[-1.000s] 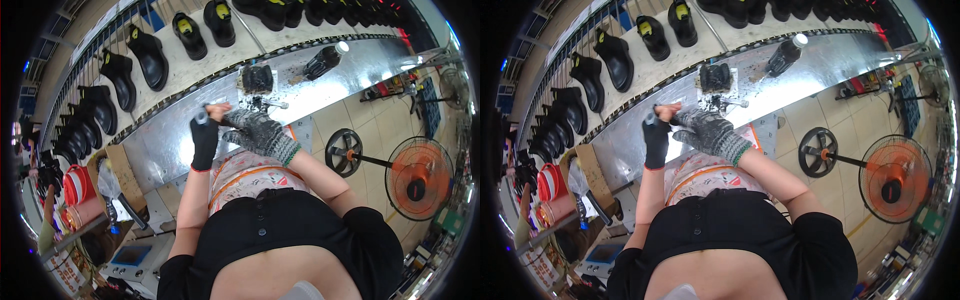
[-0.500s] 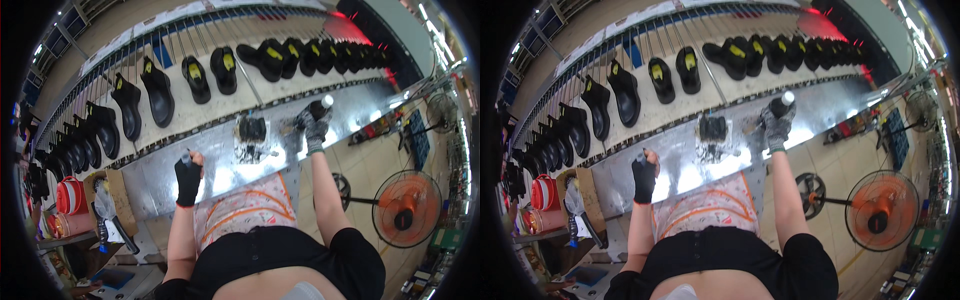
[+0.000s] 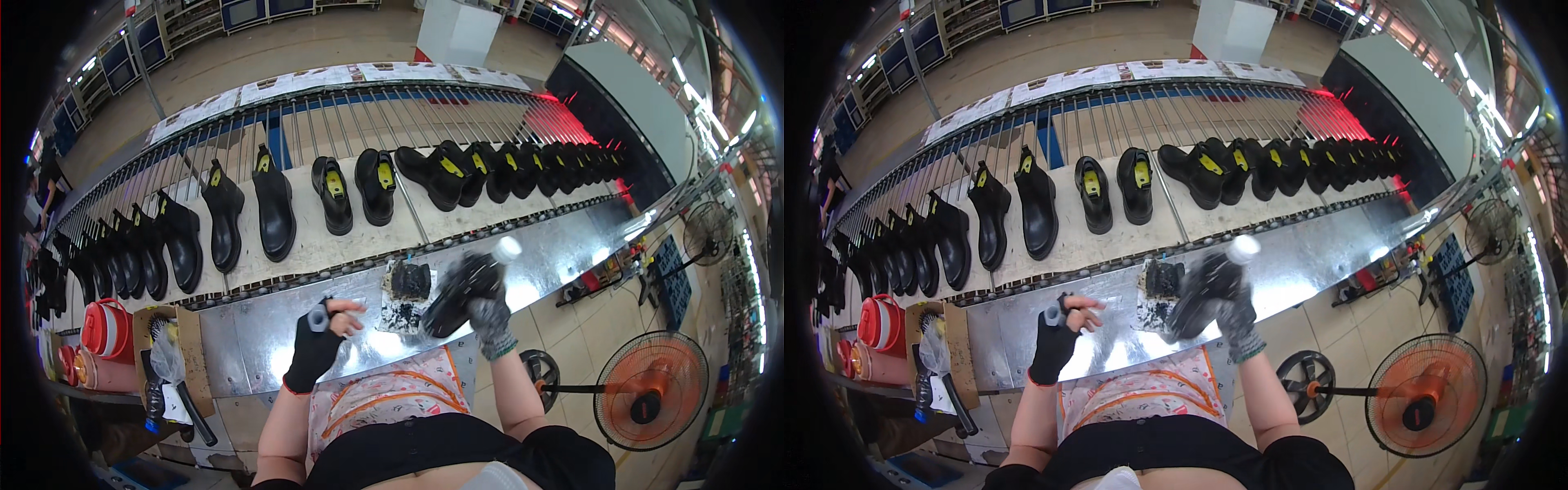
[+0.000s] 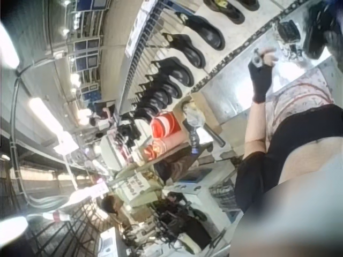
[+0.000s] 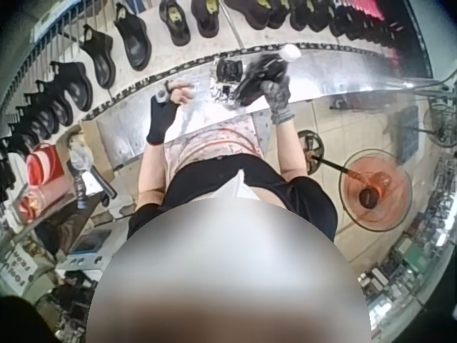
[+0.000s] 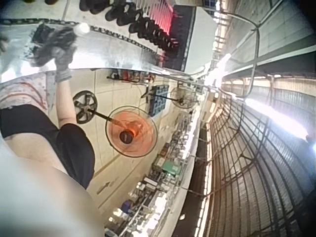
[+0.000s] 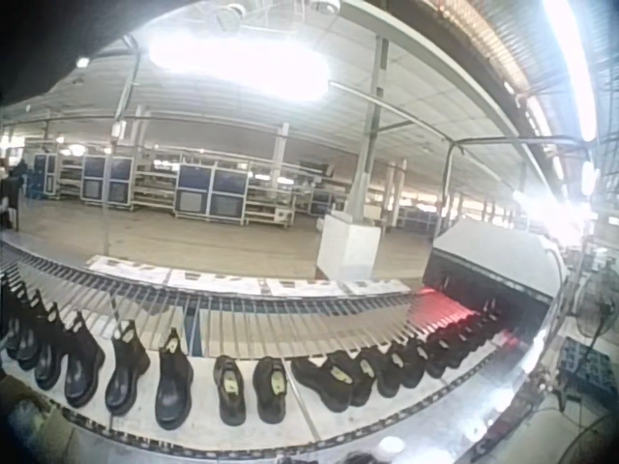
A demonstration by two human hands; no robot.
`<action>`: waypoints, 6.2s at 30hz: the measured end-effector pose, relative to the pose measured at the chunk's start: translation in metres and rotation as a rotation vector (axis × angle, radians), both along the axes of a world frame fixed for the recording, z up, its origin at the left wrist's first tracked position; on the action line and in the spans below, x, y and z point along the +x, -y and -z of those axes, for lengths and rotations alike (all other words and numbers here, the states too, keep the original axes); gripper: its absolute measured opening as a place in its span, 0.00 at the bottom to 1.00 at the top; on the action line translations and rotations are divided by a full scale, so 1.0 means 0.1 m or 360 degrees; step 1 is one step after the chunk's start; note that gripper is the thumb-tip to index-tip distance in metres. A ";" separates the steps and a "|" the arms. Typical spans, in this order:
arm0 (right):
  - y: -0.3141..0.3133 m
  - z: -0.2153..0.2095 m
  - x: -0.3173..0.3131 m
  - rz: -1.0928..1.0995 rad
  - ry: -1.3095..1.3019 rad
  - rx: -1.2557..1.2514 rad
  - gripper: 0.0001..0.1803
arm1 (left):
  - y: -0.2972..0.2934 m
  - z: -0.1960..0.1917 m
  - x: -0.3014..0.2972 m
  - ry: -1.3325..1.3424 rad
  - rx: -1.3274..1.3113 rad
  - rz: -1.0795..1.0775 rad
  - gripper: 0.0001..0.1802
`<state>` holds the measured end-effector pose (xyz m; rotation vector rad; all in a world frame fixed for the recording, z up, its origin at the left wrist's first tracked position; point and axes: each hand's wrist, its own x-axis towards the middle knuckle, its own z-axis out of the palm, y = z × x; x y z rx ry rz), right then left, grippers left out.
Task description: Cleaning and finishing the exterior of black boots using a brush and liquid on a conveyor production line.
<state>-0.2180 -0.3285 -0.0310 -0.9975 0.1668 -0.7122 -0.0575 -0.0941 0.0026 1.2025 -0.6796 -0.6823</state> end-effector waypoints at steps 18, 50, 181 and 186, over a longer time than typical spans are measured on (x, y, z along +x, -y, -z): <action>-0.83 -0.22 0.44 -0.0753 -0.0621 -0.1395 0.41 | -0.03 -0.48 0.13 0.1187 0.0243 0.0073 0.15; -0.34 -1.05 0.63 -0.0243 -0.0673 -0.2972 0.29 | 0.13 0.37 -0.11 0.0471 0.0207 -0.0002 0.24; -0.40 -1.05 0.64 -0.0395 -0.0851 -0.2796 0.30 | 0.26 0.38 -0.17 0.0613 0.0100 -0.0270 0.31; -0.45 -1.09 0.66 -0.0571 -0.0842 -0.2557 0.31 | 0.26 0.43 -0.14 0.0697 0.0075 -0.0341 0.31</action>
